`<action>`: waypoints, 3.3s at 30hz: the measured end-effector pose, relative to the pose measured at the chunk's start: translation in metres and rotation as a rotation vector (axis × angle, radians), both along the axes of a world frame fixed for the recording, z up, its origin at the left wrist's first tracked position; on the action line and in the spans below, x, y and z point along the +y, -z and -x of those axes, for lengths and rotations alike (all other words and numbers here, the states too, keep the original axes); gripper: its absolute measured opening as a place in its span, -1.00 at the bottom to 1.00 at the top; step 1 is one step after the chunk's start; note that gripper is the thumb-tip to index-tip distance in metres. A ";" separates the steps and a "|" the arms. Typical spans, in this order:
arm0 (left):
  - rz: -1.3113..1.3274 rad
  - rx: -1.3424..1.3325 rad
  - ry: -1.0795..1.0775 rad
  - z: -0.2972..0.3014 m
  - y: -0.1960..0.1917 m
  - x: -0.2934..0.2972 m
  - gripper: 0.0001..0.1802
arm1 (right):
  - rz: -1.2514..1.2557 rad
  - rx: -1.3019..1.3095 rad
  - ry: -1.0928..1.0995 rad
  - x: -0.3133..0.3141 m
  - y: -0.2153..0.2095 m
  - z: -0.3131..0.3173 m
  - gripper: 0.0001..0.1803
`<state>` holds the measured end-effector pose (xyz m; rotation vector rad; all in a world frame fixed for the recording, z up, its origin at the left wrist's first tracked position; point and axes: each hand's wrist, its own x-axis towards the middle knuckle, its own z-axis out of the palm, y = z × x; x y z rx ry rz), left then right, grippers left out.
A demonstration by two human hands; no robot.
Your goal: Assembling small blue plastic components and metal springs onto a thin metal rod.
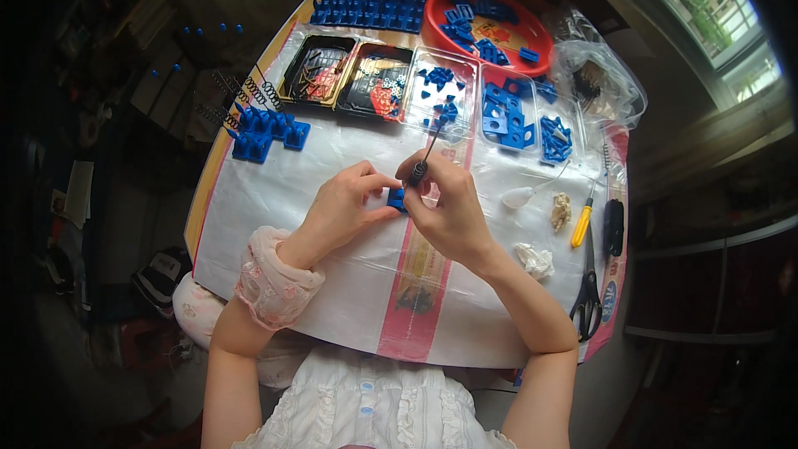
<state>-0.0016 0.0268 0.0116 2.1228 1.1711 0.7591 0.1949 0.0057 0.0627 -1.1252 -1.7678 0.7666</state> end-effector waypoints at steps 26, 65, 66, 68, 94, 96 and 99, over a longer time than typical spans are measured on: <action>0.017 -0.004 -0.008 -0.002 -0.005 -0.001 -0.69 | -0.016 0.059 0.019 0.002 0.004 -0.005 -0.83; 0.001 -0.002 0.000 -0.001 -0.001 -0.001 -0.62 | 0.013 0.035 0.007 0.000 0.001 -0.004 -0.85; 0.002 -0.001 -0.002 0.000 -0.001 -0.001 -0.62 | 0.017 0.031 0.011 0.000 0.000 -0.004 -0.85; 0.006 0.002 -0.003 0.000 -0.002 -0.001 -0.62 | 0.020 0.033 0.016 0.000 0.000 -0.005 -0.85; -0.008 0.004 -0.010 -0.001 0.000 -0.001 -0.64 | 0.020 0.036 0.002 0.000 -0.001 -0.004 -0.86; -0.009 0.004 -0.007 -0.001 -0.001 -0.001 -0.64 | 0.063 0.005 -0.023 -0.002 -0.002 -0.005 -0.83; -0.013 -0.002 -0.004 -0.001 -0.001 -0.001 -0.63 | 0.086 0.007 -0.029 -0.002 -0.002 -0.005 -0.83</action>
